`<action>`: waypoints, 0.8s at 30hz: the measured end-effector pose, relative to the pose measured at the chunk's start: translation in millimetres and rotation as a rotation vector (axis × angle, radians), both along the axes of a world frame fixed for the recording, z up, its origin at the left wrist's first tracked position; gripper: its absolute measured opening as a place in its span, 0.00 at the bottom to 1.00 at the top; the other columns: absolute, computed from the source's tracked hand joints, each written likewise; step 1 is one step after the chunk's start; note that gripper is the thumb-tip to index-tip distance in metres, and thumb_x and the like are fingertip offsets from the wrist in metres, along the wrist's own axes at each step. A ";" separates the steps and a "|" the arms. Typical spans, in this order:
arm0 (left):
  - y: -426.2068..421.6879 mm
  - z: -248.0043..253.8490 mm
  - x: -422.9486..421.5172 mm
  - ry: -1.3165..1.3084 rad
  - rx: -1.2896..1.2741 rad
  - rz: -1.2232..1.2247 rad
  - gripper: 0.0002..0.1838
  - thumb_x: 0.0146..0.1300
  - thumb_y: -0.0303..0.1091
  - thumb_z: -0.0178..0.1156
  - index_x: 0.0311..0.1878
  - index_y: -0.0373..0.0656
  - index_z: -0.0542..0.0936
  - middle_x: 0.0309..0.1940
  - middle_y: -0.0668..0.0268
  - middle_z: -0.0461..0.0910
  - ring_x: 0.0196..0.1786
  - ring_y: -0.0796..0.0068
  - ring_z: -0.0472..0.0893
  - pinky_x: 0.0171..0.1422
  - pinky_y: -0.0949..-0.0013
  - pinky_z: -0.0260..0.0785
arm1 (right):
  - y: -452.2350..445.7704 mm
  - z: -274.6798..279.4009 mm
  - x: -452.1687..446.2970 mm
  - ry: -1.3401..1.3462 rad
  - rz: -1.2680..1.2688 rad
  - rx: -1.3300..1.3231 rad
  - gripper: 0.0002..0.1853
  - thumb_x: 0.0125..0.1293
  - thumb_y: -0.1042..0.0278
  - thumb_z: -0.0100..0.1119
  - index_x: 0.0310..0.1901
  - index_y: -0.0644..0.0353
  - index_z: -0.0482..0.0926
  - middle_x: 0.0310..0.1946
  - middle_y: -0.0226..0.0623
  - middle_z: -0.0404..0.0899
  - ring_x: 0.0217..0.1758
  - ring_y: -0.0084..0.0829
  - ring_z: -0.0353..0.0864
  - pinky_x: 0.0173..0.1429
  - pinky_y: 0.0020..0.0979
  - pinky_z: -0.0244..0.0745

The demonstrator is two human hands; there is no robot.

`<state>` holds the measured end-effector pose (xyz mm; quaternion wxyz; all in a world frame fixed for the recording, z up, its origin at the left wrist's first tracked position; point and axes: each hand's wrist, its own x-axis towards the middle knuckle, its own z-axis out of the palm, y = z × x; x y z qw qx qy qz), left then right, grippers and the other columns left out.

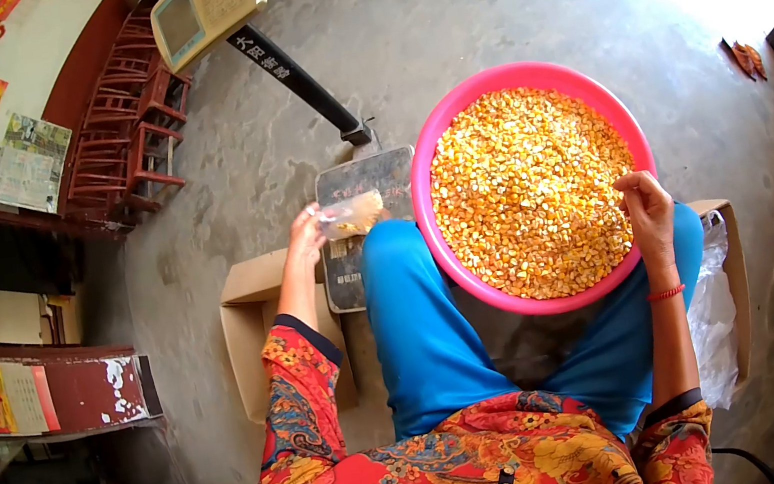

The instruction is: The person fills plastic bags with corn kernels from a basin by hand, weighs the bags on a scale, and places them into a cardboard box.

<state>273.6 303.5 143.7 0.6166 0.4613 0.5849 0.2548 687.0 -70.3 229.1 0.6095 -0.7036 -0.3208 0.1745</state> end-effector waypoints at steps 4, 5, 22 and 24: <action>-39.7 -3.4 -18.2 0.138 -0.154 0.123 0.31 0.58 0.50 0.55 0.61 0.42 0.66 0.53 0.61 0.75 0.58 0.65 0.70 0.58 0.61 0.58 | 1.9 -5.0 1.4 -0.028 0.003 -0.002 0.07 0.63 0.82 0.46 0.32 0.64 0.75 0.27 0.25 0.71 0.24 0.13 0.66 0.27 0.16 0.63; -45.7 -10.8 -26.9 0.143 -0.153 0.130 0.31 0.58 0.50 0.55 0.61 0.42 0.66 0.53 0.61 0.75 0.58 0.65 0.70 0.58 0.61 0.58 | 1.4 -6.4 2.1 -0.031 -0.008 0.006 0.07 0.64 0.82 0.46 0.33 0.64 0.75 0.26 0.25 0.71 0.23 0.13 0.66 0.27 0.16 0.62; -142.7 -182.8 -71.5 0.166 0.008 0.259 0.16 0.55 0.48 0.60 0.34 0.43 0.79 0.26 0.68 0.76 0.29 0.73 0.71 0.36 0.70 0.62 | -1.9 -25.3 8.2 0.028 -0.044 0.091 0.07 0.66 0.79 0.46 0.33 0.61 0.74 0.23 0.22 0.67 0.19 0.10 0.59 0.21 0.15 0.53; -150.8 -169.5 -63.5 0.114 0.081 0.266 0.16 0.56 0.46 0.59 0.24 0.43 0.75 0.22 0.70 0.71 0.27 0.76 0.68 0.33 0.69 0.59 | -3.3 -18.6 5.5 0.021 -0.045 0.073 0.06 0.66 0.79 0.46 0.34 0.61 0.74 0.23 0.22 0.67 0.19 0.10 0.59 0.21 0.15 0.53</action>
